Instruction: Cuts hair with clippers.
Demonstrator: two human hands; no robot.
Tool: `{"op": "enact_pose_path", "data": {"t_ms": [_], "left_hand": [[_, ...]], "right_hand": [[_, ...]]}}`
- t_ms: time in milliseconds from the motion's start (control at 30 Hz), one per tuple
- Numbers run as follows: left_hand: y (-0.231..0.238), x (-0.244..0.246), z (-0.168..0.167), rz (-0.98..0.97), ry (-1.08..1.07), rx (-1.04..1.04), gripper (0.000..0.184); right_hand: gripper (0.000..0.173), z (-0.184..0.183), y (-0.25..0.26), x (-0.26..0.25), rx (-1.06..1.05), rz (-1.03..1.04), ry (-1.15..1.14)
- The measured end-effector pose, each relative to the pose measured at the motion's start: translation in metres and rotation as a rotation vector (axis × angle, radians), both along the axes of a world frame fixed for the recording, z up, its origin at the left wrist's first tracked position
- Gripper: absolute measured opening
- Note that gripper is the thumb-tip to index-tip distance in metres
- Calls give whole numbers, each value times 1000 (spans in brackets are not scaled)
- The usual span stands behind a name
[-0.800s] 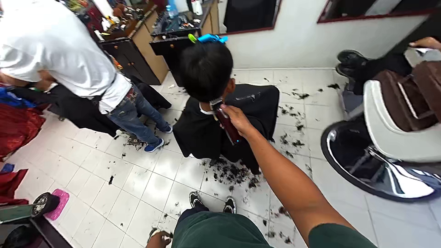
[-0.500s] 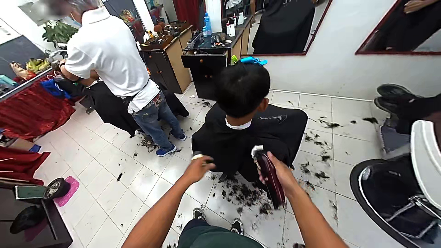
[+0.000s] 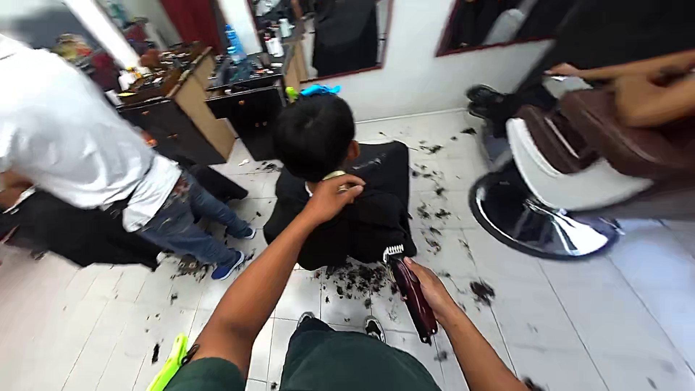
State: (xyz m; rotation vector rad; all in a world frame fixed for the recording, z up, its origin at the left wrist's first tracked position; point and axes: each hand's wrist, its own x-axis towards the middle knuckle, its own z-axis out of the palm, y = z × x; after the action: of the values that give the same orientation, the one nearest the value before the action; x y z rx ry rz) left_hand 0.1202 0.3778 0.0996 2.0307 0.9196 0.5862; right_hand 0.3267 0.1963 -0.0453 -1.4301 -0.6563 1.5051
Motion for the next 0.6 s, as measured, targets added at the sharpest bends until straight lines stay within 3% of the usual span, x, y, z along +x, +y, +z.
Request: {"op": "enact_pose_path", "data": {"t_ms": [67,133,200,333,433,533,600], "left_hand": [[8,-11,-4,-128,134,-227,27],[13,-27,-8,-259,138,-96,25],[21,-47,-14,-243,50,84,22],[36,-86,-6,-358,38,-196,21],[51,-111,-13,-355,-134,-131,19],[58,-146,-19,-297,130,-185,21],[52,-179,-28,-289,166,-212,22]], "right_hand": [[44,2,-1,-10,-1,-51,-2],[40,9,5,-28,31,-97,-6],[38,18,15,-51,63,-125,-6],[31,37,41,-105,157,-139,-33],[33,48,69,-144,223,-201,-91],[34,58,101,-177,225,-213,-200],[41,64,122,-193,206,-184,-326]]}}
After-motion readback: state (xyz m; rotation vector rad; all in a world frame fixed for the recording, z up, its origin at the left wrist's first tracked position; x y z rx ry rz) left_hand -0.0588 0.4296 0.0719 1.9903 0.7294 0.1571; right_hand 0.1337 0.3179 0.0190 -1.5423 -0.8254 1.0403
